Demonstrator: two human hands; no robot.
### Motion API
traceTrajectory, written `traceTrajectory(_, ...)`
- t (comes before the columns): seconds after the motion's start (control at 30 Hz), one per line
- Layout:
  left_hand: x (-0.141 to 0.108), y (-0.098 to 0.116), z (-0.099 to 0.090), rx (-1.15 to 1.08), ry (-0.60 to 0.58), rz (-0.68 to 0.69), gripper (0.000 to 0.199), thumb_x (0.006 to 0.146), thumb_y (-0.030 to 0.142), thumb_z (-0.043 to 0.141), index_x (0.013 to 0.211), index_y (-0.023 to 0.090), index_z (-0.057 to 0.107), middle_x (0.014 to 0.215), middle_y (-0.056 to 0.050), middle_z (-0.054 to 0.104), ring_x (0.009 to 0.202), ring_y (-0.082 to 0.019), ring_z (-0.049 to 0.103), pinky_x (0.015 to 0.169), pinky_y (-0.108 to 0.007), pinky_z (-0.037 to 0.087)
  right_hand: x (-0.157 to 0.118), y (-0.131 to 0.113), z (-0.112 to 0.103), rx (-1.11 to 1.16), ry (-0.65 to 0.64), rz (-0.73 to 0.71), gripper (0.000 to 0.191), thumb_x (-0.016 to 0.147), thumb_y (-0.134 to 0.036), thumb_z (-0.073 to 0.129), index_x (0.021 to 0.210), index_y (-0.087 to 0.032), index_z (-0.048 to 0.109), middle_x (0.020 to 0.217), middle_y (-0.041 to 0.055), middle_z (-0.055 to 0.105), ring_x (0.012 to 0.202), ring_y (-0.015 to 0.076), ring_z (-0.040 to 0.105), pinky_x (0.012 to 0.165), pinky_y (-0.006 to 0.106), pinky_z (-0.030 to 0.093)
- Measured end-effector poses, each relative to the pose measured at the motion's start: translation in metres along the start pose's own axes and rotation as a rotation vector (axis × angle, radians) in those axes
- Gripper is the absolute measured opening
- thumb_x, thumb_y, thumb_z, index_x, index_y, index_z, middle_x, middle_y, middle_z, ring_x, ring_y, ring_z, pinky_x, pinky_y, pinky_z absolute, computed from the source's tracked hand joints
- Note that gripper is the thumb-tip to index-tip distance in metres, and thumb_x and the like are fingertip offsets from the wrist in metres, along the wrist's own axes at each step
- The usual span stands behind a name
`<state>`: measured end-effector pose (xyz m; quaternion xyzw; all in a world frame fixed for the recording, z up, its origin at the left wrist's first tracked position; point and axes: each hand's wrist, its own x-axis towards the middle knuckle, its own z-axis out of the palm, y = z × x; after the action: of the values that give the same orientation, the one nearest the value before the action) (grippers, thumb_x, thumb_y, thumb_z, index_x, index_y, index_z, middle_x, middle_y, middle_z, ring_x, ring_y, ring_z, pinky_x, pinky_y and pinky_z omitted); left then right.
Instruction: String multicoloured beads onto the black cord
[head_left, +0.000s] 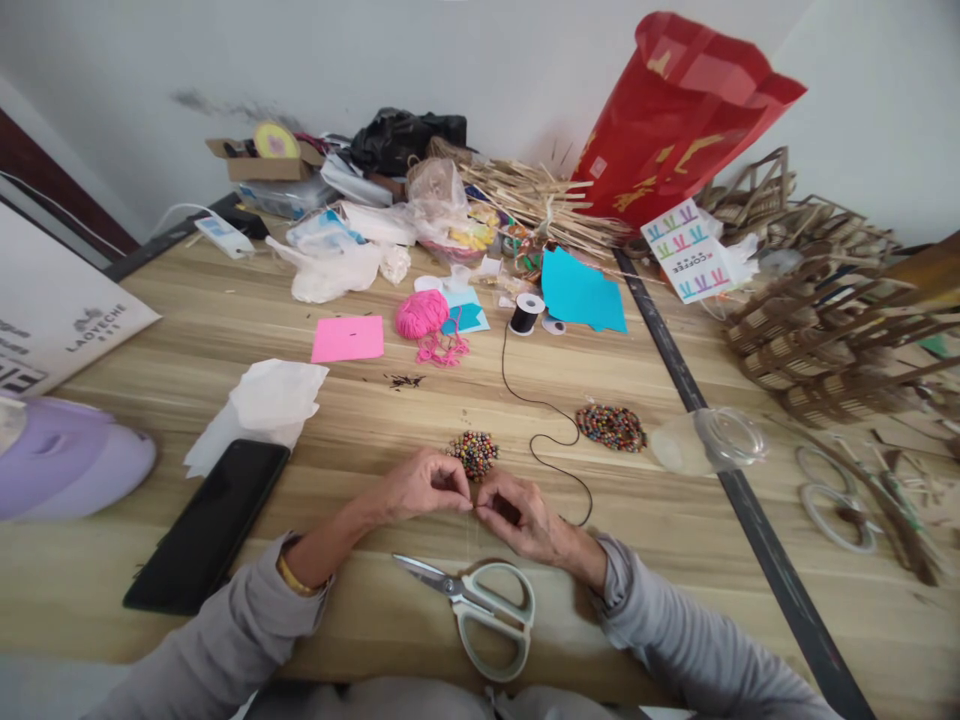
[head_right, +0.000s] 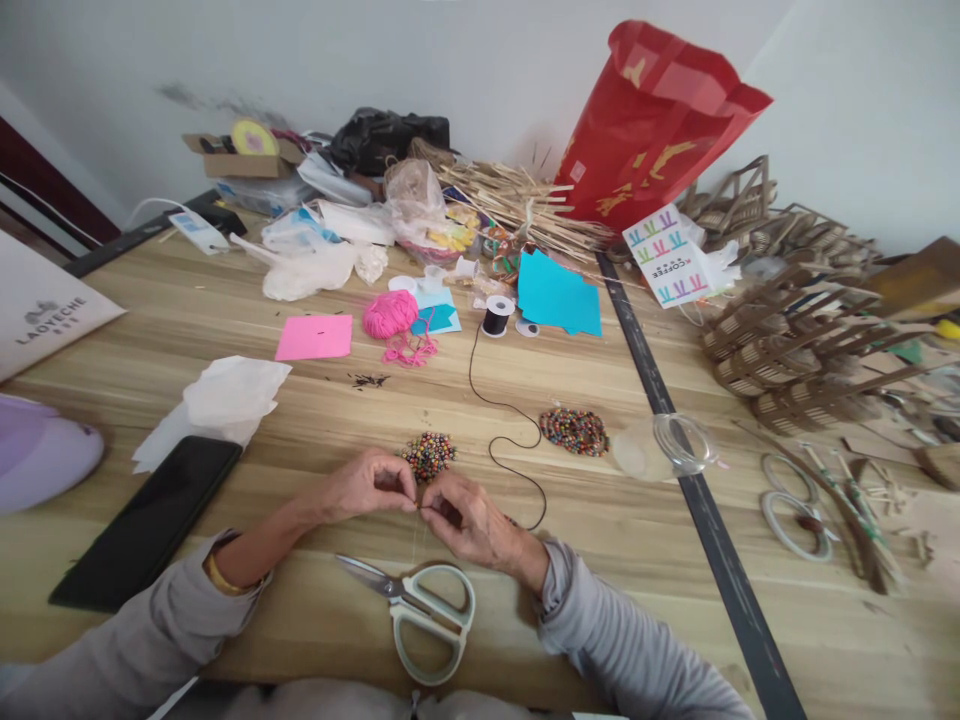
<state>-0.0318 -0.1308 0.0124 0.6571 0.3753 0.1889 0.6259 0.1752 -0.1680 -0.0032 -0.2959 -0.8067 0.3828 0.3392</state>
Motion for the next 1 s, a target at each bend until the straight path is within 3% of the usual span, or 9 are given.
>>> traceTrajectory(0.2,-0.0010,0.0052,0.0021,0.078,0.000,0.043,0.010,0.068,0.020,0.071,0.066,0.011,0.068,0.061,-0.001,0.066,0.059,-0.012,0.054,0.058,-0.021,0.040,0.0012,0.0015,0.0003,0.016,0.020,-0.042,0.017,0.089,-0.034,0.060,0.091,-0.017,0.055,0.079,0.0039,0.055,0.071,0.0143,0.051,0.065,0.026,0.043)
traceTrajectory(0.47,0.0006,0.0007,-0.0003,0.043,-0.049,0.057,0.014,0.069,0.024,0.071,0.067,0.011,0.068,0.064,-0.002,0.066,0.061,-0.011,0.055,0.060,-0.020,0.040,0.0043,-0.0040,-0.0005,-0.069,-0.037,-0.079,0.008,0.090,-0.023,0.052,0.084,-0.018,0.052,0.077,0.0045,0.055,0.070,0.0152,0.051,0.063,0.026,0.042)
traceTrajectory(0.6,0.0001,0.0004,-0.0031,-0.052,-0.049,0.046,0.018,0.069,0.028,0.073,0.067,0.011,0.065,0.063,-0.001,0.063,0.062,-0.011,0.055,0.060,-0.021,0.041,0.0032,-0.0059,-0.0032,-0.049,-0.015,-0.119,0.023,0.087,-0.039,0.055,0.077,-0.019,0.048,0.072,0.0028,0.052,0.068,0.0157,0.049,0.062,0.028,0.041)
traceTrajectory(0.77,0.0003,-0.0014,-0.0025,-0.105,-0.020,0.061,0.022,0.068,0.029,0.074,0.067,0.011,0.064,0.064,-0.002,0.063,0.061,-0.011,0.055,0.061,-0.021,0.043,0.0010,-0.0045,-0.0058,0.050,0.096,-0.017,0.033,0.094,-0.046,0.043,0.078,-0.018,0.049,0.074,0.0043,0.053,0.068,0.0154,0.051,0.062,0.028,0.044)
traceTrajectory(1.0,-0.0003,-0.0023,0.0003,-0.143,0.004,0.127,0.019,0.069,0.028,0.073,0.068,0.011,0.063,0.074,-0.006,0.068,0.069,-0.014,0.062,0.069,-0.024,0.049,-0.0007,0.0001,0.0003,0.074,0.071,0.023,0.022,0.089,-0.039,0.059,0.091,-0.017,0.056,0.075,0.0031,0.058,0.057,0.0103,0.048,0.051,0.021,0.040)
